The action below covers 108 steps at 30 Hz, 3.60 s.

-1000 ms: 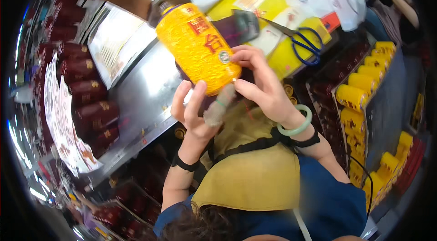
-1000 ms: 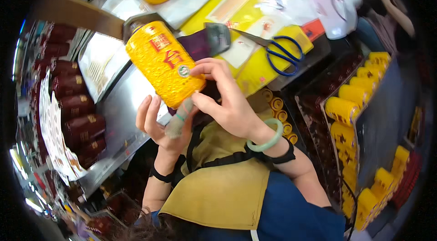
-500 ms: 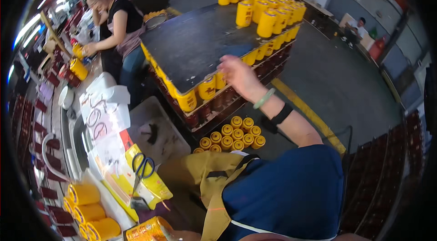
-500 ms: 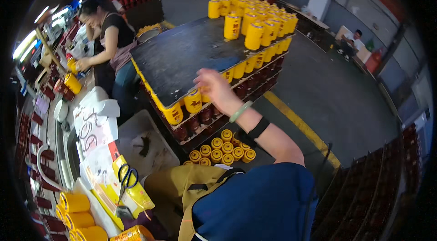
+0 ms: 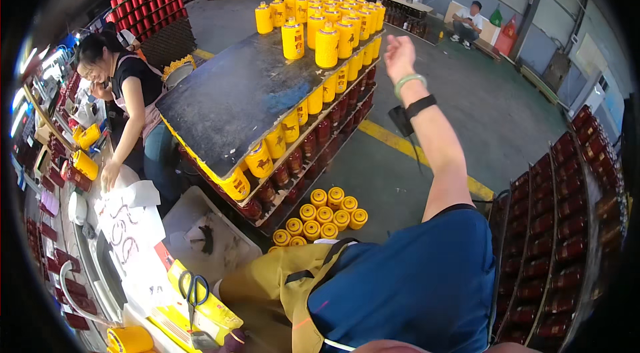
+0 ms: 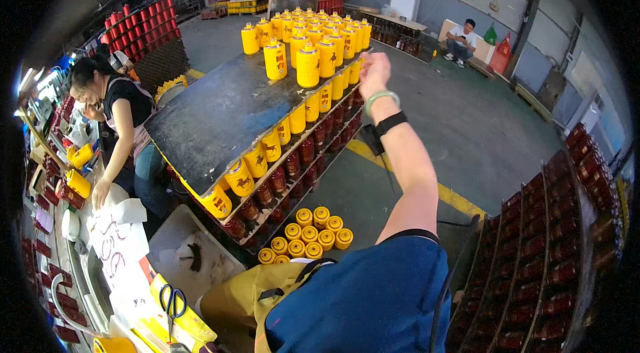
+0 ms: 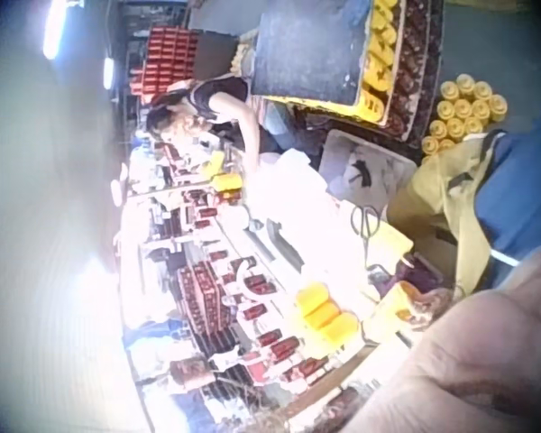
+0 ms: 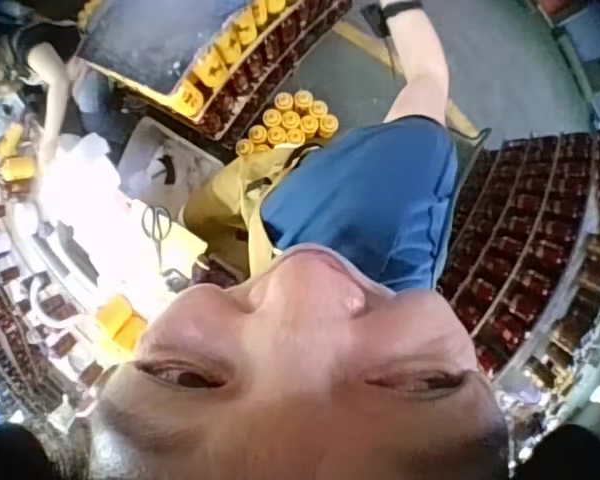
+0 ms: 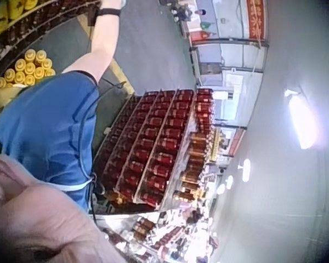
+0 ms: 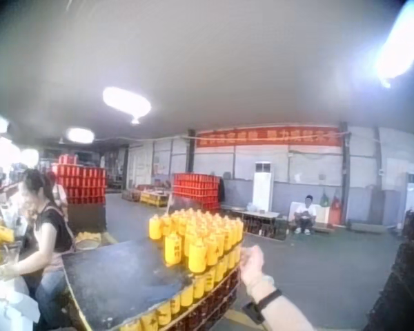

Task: Applying decorative labels and seals to yellow and red bottles in a factory setting.

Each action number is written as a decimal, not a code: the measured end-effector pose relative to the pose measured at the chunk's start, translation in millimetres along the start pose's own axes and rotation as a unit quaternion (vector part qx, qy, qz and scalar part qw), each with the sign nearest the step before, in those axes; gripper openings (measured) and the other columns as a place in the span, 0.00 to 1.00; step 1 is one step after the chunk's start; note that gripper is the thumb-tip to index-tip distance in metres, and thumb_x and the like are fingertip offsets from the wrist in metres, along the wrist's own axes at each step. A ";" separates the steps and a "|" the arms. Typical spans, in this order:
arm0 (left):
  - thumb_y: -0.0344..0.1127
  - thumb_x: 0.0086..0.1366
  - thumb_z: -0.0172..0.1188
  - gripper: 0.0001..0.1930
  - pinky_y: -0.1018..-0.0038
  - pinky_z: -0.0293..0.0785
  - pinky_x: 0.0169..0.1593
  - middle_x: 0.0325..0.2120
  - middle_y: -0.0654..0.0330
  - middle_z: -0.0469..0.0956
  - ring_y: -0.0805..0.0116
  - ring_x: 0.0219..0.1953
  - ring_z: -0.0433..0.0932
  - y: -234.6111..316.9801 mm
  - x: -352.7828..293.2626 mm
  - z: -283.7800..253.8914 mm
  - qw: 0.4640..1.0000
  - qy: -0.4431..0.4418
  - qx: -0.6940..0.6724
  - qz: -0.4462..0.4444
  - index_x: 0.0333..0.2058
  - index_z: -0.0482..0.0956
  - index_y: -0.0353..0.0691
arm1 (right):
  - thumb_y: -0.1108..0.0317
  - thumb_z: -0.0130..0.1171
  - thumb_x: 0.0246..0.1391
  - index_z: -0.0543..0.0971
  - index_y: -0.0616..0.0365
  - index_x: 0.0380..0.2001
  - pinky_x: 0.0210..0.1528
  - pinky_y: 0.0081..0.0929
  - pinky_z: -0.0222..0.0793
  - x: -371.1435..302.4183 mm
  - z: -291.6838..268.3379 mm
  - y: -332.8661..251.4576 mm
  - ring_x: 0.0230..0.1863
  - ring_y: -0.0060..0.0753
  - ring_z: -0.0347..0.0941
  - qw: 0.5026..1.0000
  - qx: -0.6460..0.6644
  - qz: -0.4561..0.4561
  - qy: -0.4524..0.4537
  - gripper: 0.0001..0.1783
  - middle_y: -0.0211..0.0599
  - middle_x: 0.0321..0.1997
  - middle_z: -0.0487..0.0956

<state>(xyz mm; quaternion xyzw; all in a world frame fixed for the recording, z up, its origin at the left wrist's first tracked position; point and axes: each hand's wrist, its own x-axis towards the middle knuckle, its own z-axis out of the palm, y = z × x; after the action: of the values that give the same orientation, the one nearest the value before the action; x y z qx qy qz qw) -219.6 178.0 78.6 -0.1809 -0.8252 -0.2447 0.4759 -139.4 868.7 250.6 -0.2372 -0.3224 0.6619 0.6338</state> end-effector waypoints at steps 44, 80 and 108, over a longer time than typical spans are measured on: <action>0.25 0.57 0.65 0.10 0.58 0.71 0.58 0.55 0.51 0.76 0.48 0.55 0.73 17.9 -52.8 -118.2 0.895 0.105 0.294 -0.319 0.36 0.88 0.48 | 0.69 0.71 0.55 0.78 0.56 0.43 0.32 0.14 0.58 -710.1 104.8 179.0 0.29 0.10 0.58 0.219 0.006 0.366 -0.905 0.14 0.17 0.28 0.63; 0.22 0.52 0.74 0.38 0.58 0.57 0.71 0.71 0.42 0.51 0.50 0.71 0.59 32.5 -54.9 -114.1 0.846 0.223 0.037 -0.483 0.60 0.66 0.38 | 0.72 0.66 0.58 0.74 0.56 0.49 0.39 0.12 0.57 -672.5 99.9 173.1 0.36 0.11 0.57 0.145 -0.055 0.455 -0.877 0.17 0.18 0.36 0.64; 0.29 0.65 0.61 0.37 0.56 0.41 0.75 0.73 0.40 0.42 0.47 0.76 0.44 40.7 -46.1 -99.8 0.812 0.222 -0.016 -0.539 0.69 0.53 0.34 | 0.75 0.64 0.53 0.70 0.55 0.52 0.41 0.17 0.60 -671.0 95.1 166.3 0.41 0.19 0.58 0.131 -0.066 0.373 -0.916 0.24 0.25 0.44 0.66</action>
<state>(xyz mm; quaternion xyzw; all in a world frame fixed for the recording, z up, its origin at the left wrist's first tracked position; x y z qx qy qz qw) -106.2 150.7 90.3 0.3444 -0.6584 -0.5086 0.4350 -265.9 193.0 130.8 0.4135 -0.5778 0.5193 -0.4748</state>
